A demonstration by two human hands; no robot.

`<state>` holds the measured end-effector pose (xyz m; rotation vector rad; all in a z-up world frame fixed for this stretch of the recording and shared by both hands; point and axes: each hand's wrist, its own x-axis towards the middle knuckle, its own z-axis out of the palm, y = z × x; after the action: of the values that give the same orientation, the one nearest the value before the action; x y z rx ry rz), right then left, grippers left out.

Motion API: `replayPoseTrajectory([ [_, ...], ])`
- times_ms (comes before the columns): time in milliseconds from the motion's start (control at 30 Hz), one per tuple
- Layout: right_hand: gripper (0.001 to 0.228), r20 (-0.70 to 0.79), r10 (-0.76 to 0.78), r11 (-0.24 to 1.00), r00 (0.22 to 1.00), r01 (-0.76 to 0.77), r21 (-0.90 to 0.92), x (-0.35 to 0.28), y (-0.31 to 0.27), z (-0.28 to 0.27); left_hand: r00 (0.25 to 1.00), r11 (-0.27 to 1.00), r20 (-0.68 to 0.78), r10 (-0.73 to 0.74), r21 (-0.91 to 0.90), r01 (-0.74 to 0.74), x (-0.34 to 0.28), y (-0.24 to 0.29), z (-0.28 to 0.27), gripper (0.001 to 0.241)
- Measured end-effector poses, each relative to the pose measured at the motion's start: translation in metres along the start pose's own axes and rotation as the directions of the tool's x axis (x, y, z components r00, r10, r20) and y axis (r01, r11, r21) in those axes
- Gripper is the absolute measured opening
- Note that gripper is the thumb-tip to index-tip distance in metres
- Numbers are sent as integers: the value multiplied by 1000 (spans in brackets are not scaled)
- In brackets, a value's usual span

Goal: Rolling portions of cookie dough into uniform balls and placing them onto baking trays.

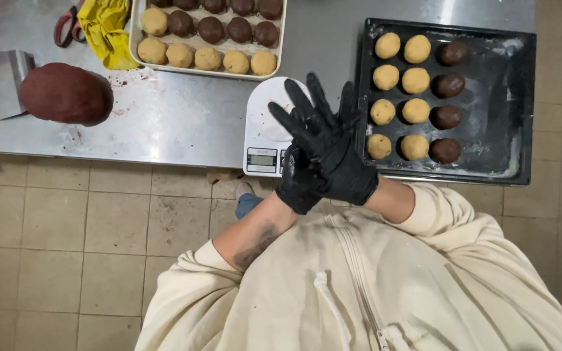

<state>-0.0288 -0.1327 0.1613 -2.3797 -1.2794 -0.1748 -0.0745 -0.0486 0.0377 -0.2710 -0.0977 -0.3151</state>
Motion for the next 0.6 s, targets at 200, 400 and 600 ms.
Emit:
replayPoseTrajectory([
  [200, 68, -29, 54, 852, 998, -31, 522, -3, 11, -4, 986, 967, -119, 115, 242, -84, 7, -11, 15, 77],
  [400, 79, -30, 92, 350, 995, -4, 937, -10, 32, -1, 979, 950, -169, 116, 306, -59, 3, 14, 29, 83],
  [600, 72, 24, -106, 760, 994, 66, 647, -40, 24, 30, 996, 975, -82, 22, 220, -3, 1, 32, 44, 100],
])
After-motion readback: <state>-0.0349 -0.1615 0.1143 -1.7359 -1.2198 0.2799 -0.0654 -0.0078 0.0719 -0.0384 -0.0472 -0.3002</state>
